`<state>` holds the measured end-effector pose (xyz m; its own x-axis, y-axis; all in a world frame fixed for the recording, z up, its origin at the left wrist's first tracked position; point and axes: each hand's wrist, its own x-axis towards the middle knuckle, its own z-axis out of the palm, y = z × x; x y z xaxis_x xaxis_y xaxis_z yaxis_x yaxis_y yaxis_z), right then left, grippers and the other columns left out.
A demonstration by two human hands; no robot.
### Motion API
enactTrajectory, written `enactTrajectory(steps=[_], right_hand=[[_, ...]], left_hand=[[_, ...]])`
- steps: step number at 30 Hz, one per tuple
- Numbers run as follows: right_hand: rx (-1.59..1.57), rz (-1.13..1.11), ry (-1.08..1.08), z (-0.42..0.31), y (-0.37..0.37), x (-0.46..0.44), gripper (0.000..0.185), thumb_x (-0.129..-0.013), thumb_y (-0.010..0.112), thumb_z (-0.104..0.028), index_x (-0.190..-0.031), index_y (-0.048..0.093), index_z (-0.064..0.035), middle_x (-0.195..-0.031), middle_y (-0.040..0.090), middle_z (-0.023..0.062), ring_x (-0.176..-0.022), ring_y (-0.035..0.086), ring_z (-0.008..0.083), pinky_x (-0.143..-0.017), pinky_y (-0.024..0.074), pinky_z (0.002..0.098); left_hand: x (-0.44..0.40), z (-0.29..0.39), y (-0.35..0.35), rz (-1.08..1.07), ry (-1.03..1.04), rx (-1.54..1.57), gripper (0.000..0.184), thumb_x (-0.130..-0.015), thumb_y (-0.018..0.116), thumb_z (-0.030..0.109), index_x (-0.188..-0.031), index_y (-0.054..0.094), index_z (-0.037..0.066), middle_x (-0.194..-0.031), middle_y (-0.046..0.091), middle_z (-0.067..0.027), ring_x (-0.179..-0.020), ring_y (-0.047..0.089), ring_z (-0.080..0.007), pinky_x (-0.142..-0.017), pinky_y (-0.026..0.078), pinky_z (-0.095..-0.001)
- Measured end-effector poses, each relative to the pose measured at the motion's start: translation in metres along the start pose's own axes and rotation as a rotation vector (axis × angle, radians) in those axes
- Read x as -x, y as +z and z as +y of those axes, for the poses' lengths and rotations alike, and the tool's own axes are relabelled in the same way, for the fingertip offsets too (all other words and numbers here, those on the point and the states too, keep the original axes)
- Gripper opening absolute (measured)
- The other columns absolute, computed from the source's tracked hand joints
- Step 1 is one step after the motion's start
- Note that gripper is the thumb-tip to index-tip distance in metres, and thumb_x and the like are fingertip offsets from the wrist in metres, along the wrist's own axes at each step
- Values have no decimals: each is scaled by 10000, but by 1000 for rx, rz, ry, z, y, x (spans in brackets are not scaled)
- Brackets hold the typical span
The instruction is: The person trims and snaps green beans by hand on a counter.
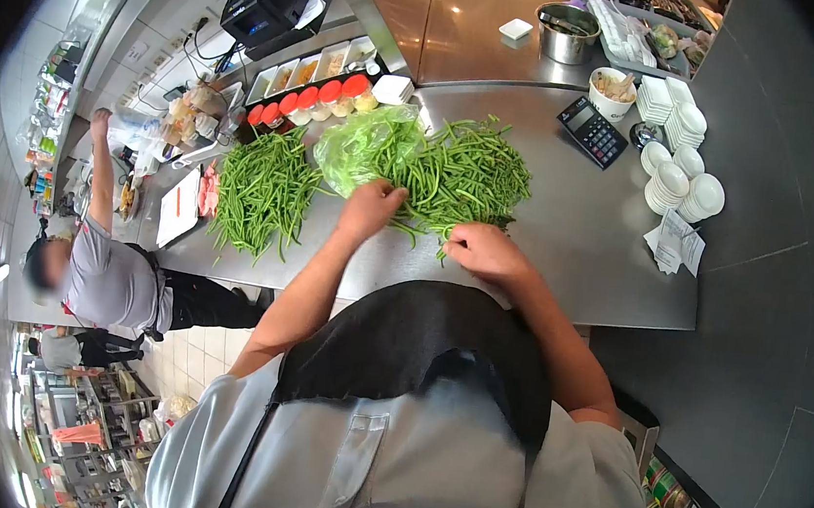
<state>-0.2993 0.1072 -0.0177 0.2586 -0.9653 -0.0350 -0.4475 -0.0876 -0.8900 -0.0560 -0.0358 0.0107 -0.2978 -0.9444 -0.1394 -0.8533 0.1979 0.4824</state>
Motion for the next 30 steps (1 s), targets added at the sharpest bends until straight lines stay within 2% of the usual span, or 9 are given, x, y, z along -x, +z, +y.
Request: enactTrajectory(steps=[3,7,10,13,14,17,22,26,30], right_hand=[[27,-80,-20,1,3,3,318,-969,682,-321,-977,721,-6,-910,734,190,-829,700,341,-775,544,455],[-10,-2,15,-3,-5,5,241,-954,695,-250,-987,722,-13,-928,740,171,-849,705,331,-783,552,442],[-77,301,-88,-39,-20,4,165,-957,698,-173,-1008,717,-17,-962,733,156,-852,704,317,-768,552,432],[-94,517,-205,-78,-32,-8,112,-951,709,-129,-1008,711,-32,-967,707,149,-867,706,330,-766,560,441],[-8,551,-222,-90,-34,-12,104,-941,719,-128,-997,710,-40,-958,700,143,-866,706,337,-762,565,445],[238,608,-264,-103,-38,-21,84,-912,741,-123,-957,704,-63,-933,686,125,-857,705,353,-748,578,456],[432,545,-240,-97,-35,-20,90,-885,736,-75,-969,708,-90,-932,693,87,-835,706,346,-721,578,460],[399,556,-223,-92,-31,-19,79,-879,727,-73,-950,702,-95,-922,692,92,-845,708,343,-727,580,459],[330,573,-222,-94,-35,-18,71,-861,715,-73,-923,681,-71,-897,679,111,-817,699,346,-707,573,453]], left_hand=[[-11,0,20,50,-76,-19,464,-959,702,438,-1010,783,-16,-941,775,-254,-903,762,-398,-859,577,-476],[-5,-5,19,43,-5,583,195,-916,778,175,-949,691,3,-773,670,-122,-674,618,-252,-693,522,-376],[21,22,-2,65,128,597,167,-908,776,98,-942,637,12,-759,577,-89,-660,523,-192,-651,469,-339],[45,51,-20,219,380,235,173,-914,768,108,-965,641,3,-824,623,-127,-711,598,-252,-683,500,-373],[50,59,-26,279,482,120,185,-899,768,101,-990,640,2,-908,656,-166,-807,661,-348,-730,529,-438],[61,73,-33,284,451,51,194,-885,771,96,-1002,643,8,-966,675,-192,-912,682,-418,-788,542,-493],[67,73,-39,327,418,47,216,-896,776,106,-1039,641,14,-993,688,-191,-928,697,-406,-800,555,-486],[71,69,-33,359,346,116,259,-898,793,103,-1090,645,12,-996,686,-184,-843,692,-355,-749,562,-448],[72,76,-32,378,360,258,376,-880,804,85,-1206,631,12,-981,692,-196,-912,697,-386,-783,561,-480]])
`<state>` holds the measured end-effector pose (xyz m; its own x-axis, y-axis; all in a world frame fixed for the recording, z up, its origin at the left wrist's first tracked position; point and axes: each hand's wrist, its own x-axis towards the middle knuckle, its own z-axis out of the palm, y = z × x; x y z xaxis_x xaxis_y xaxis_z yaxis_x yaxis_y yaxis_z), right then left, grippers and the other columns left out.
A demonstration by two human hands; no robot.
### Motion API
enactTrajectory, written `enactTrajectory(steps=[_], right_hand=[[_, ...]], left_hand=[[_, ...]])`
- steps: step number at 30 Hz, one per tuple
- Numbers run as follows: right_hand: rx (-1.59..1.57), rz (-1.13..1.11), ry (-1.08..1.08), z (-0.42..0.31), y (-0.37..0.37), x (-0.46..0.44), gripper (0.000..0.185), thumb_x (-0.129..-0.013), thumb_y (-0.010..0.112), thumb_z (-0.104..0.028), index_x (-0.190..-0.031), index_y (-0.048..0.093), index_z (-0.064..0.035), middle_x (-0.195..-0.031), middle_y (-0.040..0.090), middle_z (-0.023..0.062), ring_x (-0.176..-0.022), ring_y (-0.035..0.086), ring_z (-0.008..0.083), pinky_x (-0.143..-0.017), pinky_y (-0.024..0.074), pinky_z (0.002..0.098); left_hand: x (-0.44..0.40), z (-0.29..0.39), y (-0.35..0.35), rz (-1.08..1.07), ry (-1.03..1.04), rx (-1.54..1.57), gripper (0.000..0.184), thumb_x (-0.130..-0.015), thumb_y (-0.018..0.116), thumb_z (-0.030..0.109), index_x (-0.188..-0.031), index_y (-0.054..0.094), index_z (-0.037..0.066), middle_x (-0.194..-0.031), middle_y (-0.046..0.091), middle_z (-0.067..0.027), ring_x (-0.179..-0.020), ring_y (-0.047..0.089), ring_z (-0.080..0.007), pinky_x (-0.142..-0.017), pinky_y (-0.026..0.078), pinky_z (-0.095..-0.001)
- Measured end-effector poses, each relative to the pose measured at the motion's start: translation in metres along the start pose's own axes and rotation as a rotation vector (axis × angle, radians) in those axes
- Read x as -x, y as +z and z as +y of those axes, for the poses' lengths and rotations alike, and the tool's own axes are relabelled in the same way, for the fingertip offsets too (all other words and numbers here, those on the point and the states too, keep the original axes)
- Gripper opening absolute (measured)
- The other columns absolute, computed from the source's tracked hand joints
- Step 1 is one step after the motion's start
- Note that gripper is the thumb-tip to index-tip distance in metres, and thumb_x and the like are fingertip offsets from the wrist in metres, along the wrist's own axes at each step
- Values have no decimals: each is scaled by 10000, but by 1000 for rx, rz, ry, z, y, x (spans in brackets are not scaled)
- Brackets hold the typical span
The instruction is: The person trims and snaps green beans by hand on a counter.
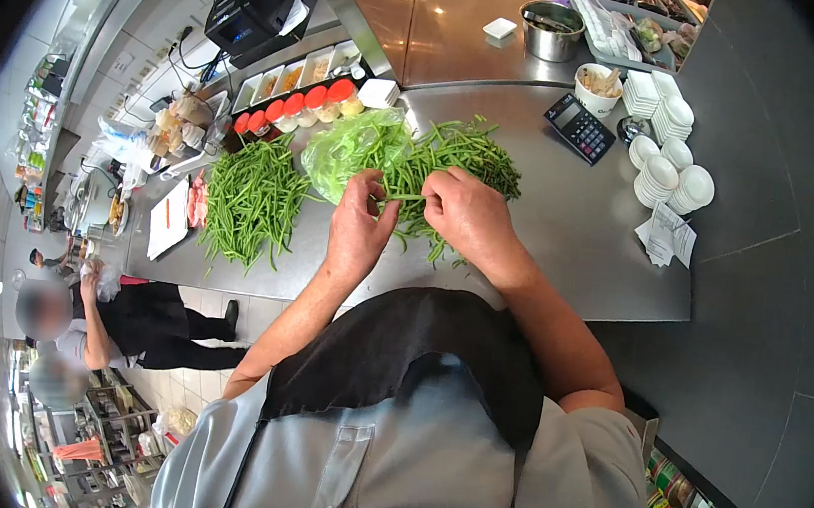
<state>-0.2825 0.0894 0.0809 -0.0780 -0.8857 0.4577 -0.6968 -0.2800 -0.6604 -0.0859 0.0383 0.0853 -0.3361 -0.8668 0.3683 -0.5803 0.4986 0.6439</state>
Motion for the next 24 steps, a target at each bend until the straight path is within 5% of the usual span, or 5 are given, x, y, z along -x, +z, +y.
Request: enactTrajectory(steps=[2,5,8,15,24], right_hand=[[-135,20,12,4,4,4,63,-864,703,-76,-915,671,-60,-862,662,107,-768,681,311,-666,551,425],[-620,-33,240,23,23,2,41,-903,679,-89,-926,664,-58,-811,633,57,-681,620,198,-588,486,348],[-1335,-170,711,21,32,9,64,-958,661,-127,-960,666,-63,-813,583,-38,-653,481,41,-540,364,247],[-563,-114,367,49,51,33,130,-940,677,-104,-1024,679,-6,-854,650,20,-759,599,125,-687,509,305],[-564,-270,343,46,39,42,229,-967,654,-119,-1147,726,3,-1028,760,142,-903,722,239,-813,560,379]], left_hand=[[2,3,-1,-2,34,-17,381,-883,791,62,-1228,640,9,-952,688,-193,-900,692,-379,-780,560,-482],[-2,-12,4,-68,316,-92,230,-933,793,72,-1106,655,7,-868,670,-82,-714,620,-186,-641,526,-356],[9,-12,20,-248,-169,414,132,-987,760,75,-1038,647,32,-829,679,-54,-670,622,-145,-604,506,-305],[8,-35,21,-353,-815,1285,79,-1080,653,140,-1026,643,84,-925,750,-85,-635,664,-141,-619,588,-297],[7,-58,13,-322,-809,1321,69,-1095,634,171,-1065,655,113,-947,749,-76,-709,698,-138,-651,605,-288]])
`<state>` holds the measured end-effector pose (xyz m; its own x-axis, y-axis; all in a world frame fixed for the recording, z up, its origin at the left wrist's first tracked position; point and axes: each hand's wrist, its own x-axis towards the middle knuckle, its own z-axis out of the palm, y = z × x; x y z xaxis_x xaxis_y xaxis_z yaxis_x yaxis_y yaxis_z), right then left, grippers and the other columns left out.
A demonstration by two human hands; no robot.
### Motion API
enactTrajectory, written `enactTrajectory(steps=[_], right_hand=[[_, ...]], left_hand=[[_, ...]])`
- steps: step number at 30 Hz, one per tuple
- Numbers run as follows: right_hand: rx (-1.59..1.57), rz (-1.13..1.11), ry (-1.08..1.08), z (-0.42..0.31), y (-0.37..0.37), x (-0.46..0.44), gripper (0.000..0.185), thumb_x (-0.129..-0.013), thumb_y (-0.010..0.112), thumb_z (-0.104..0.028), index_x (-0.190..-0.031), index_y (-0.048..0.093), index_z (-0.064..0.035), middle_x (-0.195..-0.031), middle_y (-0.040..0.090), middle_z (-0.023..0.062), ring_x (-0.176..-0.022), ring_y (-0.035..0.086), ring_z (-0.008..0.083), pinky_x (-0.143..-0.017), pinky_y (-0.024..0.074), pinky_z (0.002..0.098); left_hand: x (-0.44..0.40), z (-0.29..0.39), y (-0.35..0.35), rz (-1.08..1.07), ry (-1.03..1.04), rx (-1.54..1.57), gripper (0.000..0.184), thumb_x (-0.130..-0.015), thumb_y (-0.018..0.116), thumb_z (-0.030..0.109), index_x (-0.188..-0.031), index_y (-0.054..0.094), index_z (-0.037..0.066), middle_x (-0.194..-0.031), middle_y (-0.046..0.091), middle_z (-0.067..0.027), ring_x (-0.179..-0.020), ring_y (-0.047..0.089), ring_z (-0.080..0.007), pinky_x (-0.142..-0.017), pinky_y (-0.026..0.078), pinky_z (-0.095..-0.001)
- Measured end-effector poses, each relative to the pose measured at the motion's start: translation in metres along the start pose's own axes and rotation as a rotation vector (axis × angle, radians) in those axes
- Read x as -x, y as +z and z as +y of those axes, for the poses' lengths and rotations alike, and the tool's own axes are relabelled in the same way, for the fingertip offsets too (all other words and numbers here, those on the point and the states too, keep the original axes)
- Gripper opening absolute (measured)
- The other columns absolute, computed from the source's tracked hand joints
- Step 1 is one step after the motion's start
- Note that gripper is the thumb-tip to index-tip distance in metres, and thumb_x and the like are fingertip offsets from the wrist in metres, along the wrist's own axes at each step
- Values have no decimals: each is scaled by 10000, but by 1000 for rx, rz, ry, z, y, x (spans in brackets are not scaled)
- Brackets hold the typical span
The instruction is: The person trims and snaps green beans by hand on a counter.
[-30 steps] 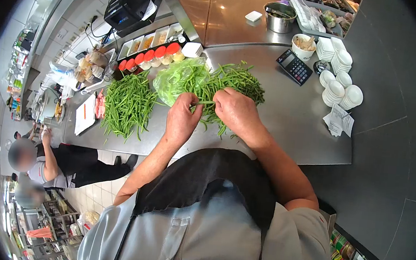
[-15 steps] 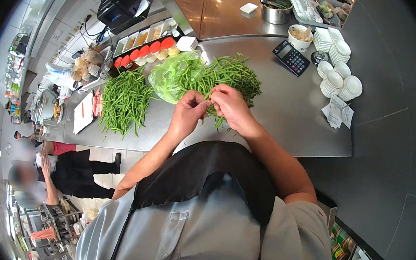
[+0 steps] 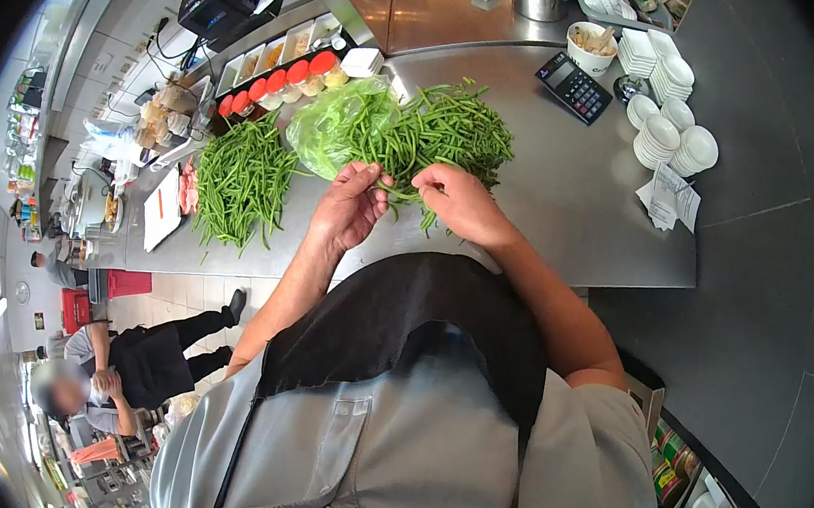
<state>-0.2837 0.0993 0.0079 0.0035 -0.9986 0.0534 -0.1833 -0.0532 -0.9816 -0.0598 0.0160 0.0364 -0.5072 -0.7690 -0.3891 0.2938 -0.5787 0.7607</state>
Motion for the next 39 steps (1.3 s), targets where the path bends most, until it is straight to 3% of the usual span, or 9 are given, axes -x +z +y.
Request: enactTrajectory(steps=[7,10,13,16,19,23,29,35,39], right_hand=[[274,-69,-45,-13,-5,0,159,-933,673,-136,-1014,739,-16,-938,742,188,-830,724,322,-776,562,420],[264,-79,-36,-4,-1,-2,162,-921,677,-150,-985,725,-9,-890,733,152,-801,709,281,-743,554,413],[-46,-66,141,8,6,-5,156,-910,667,-150,-953,707,-6,-856,708,76,-767,664,203,-707,535,378],[-636,-174,474,10,5,-4,146,-914,649,-144,-950,697,-10,-859,663,10,-780,603,133,-703,508,332],[-147,-325,168,-10,5,3,140,-921,641,-143,-971,688,-21,-872,651,-3,-786,570,104,-701,482,306],[-177,-457,144,-1,13,3,148,-916,633,-133,-1003,673,-21,-865,642,-11,-786,546,84,-683,458,290],[-448,-372,407,9,1,3,165,-933,653,-167,-998,680,-17,-838,629,-22,-721,555,110,-655,471,306],[61,-204,17,18,13,5,152,-975,653,-140,-1036,698,-8,-891,672,-5,-770,596,110,-712,508,300],[-55,-124,104,11,9,2,196,-984,661,-143,-1104,705,5,-991,712,43,-901,648,149,-833,539,331]], left_hand=[[5,-3,4,-25,52,-22,53,-1092,637,158,-1072,650,111,-991,752,-79,-729,707,-145,-665,600,-288],[6,-5,4,-19,71,-18,54,-1094,635,159,-1093,649,106,-1036,743,-80,-763,709,-151,-677,600,-290],[7,-7,4,-25,102,55,85,-1095,634,173,-1139,652,103,-1096,721,-81,-821,706,-156,-712,600,-302],[4,-13,-4,-39,39,187,139,-1106,616,202,-1193,655,100,-1144,699,-77,-893,700,-167,-761,598,-320],[4,-15,-8,-99,-69,223,209,-1118,590,257,-1244,667,108,-1134,694,-46,-969,682,-173,-856,581,-368],[8,-26,-1,-5,-152,202,224,-1112,604,283,-1240,687,120,-1020,673,8,-955,655,-152,-880,552,-367],[9,-28,-4,16,-48,360,196,-1115,596,247,-1233,685,118,-990,666,15,-905,643,-146,-852,550,-353],[7,-27,-8,-99,-49,384,218,-1129,559,220,-1280,660,100,-985,677,-5,-906,676,-165,-873,570,-354],[6,-25,-5,-84,-21,391,250,-1139,531,205,-1337,630,90,-1026,690,-28,-930,692,-189,-912,589,-370]])
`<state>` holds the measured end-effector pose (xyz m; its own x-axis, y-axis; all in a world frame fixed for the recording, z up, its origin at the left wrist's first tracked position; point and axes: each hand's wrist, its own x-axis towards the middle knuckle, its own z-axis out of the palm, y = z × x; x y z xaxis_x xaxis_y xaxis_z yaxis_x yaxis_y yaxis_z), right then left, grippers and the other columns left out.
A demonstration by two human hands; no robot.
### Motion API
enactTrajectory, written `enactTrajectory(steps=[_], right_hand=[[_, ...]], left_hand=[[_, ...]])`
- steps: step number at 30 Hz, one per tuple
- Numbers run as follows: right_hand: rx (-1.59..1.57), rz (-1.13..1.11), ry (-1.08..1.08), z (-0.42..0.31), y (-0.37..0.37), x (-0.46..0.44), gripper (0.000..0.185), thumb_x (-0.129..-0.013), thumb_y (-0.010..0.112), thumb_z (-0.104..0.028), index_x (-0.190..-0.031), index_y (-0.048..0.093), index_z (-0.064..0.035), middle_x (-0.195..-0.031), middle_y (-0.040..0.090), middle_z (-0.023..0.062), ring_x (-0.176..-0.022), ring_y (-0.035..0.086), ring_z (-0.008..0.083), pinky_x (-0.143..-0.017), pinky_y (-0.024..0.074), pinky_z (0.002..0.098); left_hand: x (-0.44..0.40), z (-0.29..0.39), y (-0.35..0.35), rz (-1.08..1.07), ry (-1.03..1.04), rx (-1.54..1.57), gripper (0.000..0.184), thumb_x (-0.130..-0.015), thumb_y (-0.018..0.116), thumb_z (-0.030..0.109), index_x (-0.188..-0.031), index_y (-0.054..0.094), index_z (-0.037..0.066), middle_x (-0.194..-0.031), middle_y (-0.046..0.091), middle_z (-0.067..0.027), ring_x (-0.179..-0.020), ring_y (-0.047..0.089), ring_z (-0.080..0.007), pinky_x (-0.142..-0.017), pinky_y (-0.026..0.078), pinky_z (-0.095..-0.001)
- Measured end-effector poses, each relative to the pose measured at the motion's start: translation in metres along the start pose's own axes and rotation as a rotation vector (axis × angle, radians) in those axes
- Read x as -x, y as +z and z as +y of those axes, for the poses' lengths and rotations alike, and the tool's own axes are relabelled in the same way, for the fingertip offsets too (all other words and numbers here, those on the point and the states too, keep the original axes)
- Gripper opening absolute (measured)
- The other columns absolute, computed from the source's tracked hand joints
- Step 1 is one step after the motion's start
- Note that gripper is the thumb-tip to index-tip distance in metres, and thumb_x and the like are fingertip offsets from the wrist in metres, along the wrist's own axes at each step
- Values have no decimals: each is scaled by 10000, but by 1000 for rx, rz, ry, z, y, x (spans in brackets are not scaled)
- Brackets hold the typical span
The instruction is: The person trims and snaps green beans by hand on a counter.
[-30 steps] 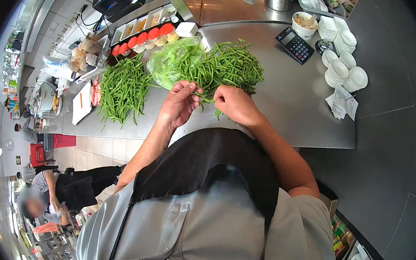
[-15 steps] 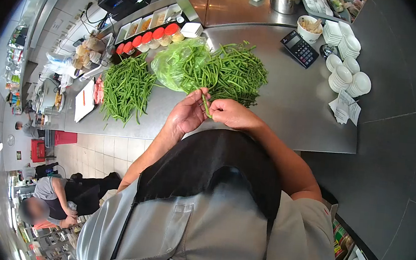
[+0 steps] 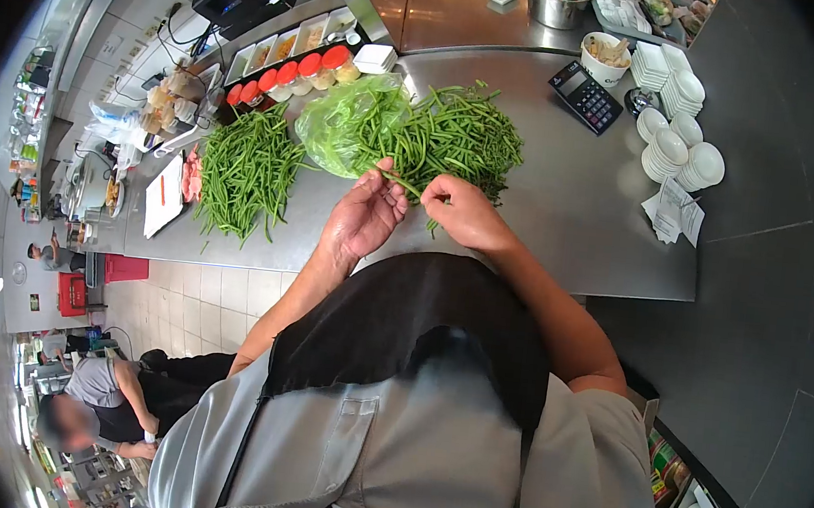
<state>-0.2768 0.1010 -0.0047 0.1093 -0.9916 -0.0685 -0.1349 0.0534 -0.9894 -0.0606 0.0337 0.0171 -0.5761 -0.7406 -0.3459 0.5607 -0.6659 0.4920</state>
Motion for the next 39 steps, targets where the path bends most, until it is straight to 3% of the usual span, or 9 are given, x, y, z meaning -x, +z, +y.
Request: enactTrajectory(steps=[2,8,11,14,20,28,35,38,39], right_hand=[[-29,48,13,-7,0,2,217,-966,665,-151,-1108,706,9,-1027,736,98,-959,680,175,-867,546,344],[-46,94,-12,7,8,0,270,-960,697,-149,-1179,681,8,-1078,716,131,-1019,679,232,-928,542,381],[214,228,-200,3,5,-2,299,-947,712,-141,-1203,670,8,-1073,713,156,-1020,690,291,-930,545,408],[231,248,-220,-15,3,2,275,-943,723,-162,-1158,692,6,-1085,718,184,-1033,698,333,-924,546,427],[213,45,-98,-10,0,1,227,-950,739,-207,-1039,731,1,-1024,732,194,-963,718,345,-872,554,440],[361,69,-140,-15,-3,3,206,-909,769,-192,-1000,722,-13,-953,714,179,-903,714,345,-820,556,443],[343,106,-183,-6,0,2,149,-874,728,-126,-979,717,-21,-938,706,178,-878,709,345,-795,556,435],[410,133,-118,-14,0,4,121,-874,701,-102,-948,700,-7,-930,706,162,-818,706,310,-767,555,434],[293,186,-87,-10,2,2,102,-884,691,-101,-928,687,-10,-906,693,139,-774,682,275,-721,543,417]], left_hand=[[0,0,-1,-6,10,-3,266,-1144,516,201,-1362,615,87,-1048,694,-38,-943,695,-194,-921,593,-374],[2,3,-1,2,21,-14,298,-1156,482,207,-1398,590,71,-1100,695,-55,-976,693,-194,-936,593,-381],[2,2,-3,-21,19,-31,305,-1160,472,214,-1401,589,68,-1112,692,-55,-978,689,-193,-938,593,-384],[3,1,-1,-33,14,-61,311,-1164,464,220,-1406,585,66,-1115,691,-53,-981,684,-191,-938,593,-383],[3,3,-1,-58,-6,-82,313,-1157,481,214,-1413,576,61,-1143,685,-73,-999,678,-203,-937,589,-389],[4,-5,-2,56,-137,-349,253,-1129,571,208,-1315,635,48,-936,734,-22,-827,721,-138,-785,608,-294],[2,-5,-5,65,-85,-439,218,-1126,570,179,-1271,659,42,-965,740,-39,-830,720,-141,-803,623,-302],[4,-6,1,39,-88,-423,223,-1124,572,175,-1285,647,39,-999,743,-57,-856,724,-156,-826,624,-312],[5,-6,1,16,-93,-394,228,-1123,574,173,-1291,641,35,-1020,743,-69,-880,726,-168,-843,623,-322]])
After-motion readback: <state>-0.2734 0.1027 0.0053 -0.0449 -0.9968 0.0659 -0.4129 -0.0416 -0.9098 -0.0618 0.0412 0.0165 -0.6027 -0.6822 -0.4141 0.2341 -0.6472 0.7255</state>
